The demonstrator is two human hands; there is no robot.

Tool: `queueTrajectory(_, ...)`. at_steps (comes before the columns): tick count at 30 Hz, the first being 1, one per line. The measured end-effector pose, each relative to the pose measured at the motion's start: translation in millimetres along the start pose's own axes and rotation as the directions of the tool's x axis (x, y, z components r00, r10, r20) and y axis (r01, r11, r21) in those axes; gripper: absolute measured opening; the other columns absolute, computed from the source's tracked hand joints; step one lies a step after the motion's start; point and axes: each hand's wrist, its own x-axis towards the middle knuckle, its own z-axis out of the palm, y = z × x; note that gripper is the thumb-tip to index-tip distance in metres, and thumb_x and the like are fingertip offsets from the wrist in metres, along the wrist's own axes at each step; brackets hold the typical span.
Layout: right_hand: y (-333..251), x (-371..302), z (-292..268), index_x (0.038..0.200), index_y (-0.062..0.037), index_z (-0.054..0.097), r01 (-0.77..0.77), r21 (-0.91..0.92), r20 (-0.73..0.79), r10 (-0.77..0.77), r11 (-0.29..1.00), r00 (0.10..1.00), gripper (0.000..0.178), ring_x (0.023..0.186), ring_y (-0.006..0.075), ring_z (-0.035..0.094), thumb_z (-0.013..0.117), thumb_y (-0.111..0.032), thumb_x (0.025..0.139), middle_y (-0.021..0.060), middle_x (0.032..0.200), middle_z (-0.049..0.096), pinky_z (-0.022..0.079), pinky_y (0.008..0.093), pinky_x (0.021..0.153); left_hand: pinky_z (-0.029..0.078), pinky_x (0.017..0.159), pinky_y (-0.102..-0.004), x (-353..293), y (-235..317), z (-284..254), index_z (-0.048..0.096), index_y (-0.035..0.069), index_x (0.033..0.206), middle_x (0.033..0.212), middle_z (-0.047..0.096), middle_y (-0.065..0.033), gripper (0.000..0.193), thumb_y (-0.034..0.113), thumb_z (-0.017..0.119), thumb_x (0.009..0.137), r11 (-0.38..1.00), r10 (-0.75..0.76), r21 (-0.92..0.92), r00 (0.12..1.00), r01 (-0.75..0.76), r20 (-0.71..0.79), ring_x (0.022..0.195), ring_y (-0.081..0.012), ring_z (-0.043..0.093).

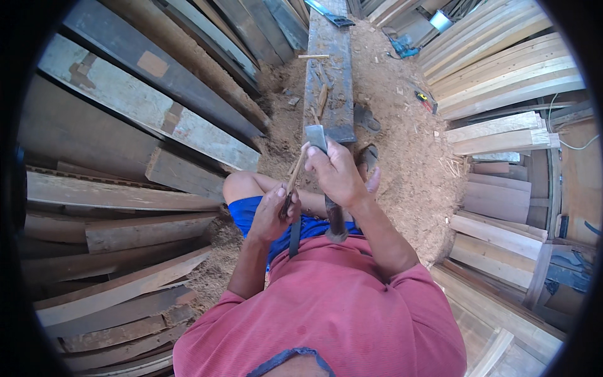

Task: The person shapes a small piece of wood with a chisel, then uses a saw to cut another piece of wood, and finally uses a plane to smooth a wooden surface on a low workbench.

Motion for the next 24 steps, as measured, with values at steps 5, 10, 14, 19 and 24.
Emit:
queueTrajectory(5, 50.7, -25.5, 21.2, 0.128, -0.0059, 0.045, -0.227, 0.600, -0.011, 0.291, 0.767, 0.957, 0.030, 0.059, 0.0096, 0.058, 0.046, -0.022, 0.102, 0.0069, 0.093, 0.063, 0.049, 0.0253, 0.050, 0.029, 0.047, -0.0229, 19.9, 5.4, -4.5, 0.050, 0.006, 0.097, 0.060, 0.040, 0.0017, 0.033, 0.038, 0.044, 0.105, 0.988, -0.023, -0.157, 0.994, 0.006, -0.110, 0.049, -0.0087, 0.035)
queueTrajectory(10, 45.8, -23.9, 31.9, 0.121, -0.0046, 0.048, -0.285, 0.710, 0.048, 0.359, 0.644, 0.932, 0.024, 0.059, 0.0131, 0.060, 0.044, -0.020, 0.102, 0.0083, 0.090, 0.064, 0.052, 0.0291, 0.052, 0.028, 0.045, -0.0233, 42.1, -3.3, -23.9, 0.050, 0.007, 0.095, 0.057, 0.039, 0.0022, 0.031, 0.034, 0.040, 0.107, 0.989, 0.097, -0.089, 0.979, -0.115, -0.178, 0.046, -0.0082, 0.033)
queueTrajectory(14, 9.3, -12.7, 43.6, 0.111, -0.0067, 0.053, -0.280, 0.809, 0.138, 0.296, 0.517, 0.945, 0.017, 0.053, 0.0068, 0.046, 0.046, -0.020, 0.103, 0.0000, 0.078, 0.053, 0.046, 0.0257, 0.049, 0.029, 0.046, -0.0219, 44.5, -2.4, -30.6, 0.052, 0.009, 0.092, 0.064, 0.043, 0.0041, 0.028, 0.031, 0.043, 0.107, 0.985, 0.158, -0.038, 0.972, -0.167, -0.175, 0.052, -0.0052, 0.035)
queueTrajectory(19, -12.1, -41.9, 75.3, 0.106, -0.0079, 0.051, -0.509, 0.733, 0.377, 0.353, 0.452, 0.856, 0.015, 0.050, 0.0058, 0.040, 0.044, -0.021, 0.103, -0.0033, 0.071, 0.046, 0.042, 0.0254, 0.048, 0.044, 0.068, -0.0213, 20.3, 10.9, -23.5, 0.060, 0.005, 0.108, 0.084, 0.055, 0.0039, 0.026, 0.024, 0.042, 0.107, 0.936, 0.300, 0.258, 0.926, -0.240, -0.229, 0.076, -0.0041, 0.049)
queueTrajectory(24, -16.1, -55.5, 74.6, 0.103, -0.0090, 0.050, -0.491, 0.725, 0.366, 0.333, 0.483, 0.869, 0.014, 0.047, 0.0051, 0.038, 0.043, -0.021, 0.104, -0.0041, 0.068, 0.043, 0.041, 0.0254, 0.046, 0.043, 0.065, -0.0238, -4.4, 12.3, -19.4, 0.059, 0.004, 0.098, 0.080, 0.055, 0.0037, 0.025, 0.023, 0.043, 0.106, 0.826, 0.409, 0.465, 0.907, -0.319, -0.105, 0.075, -0.0060, 0.049)
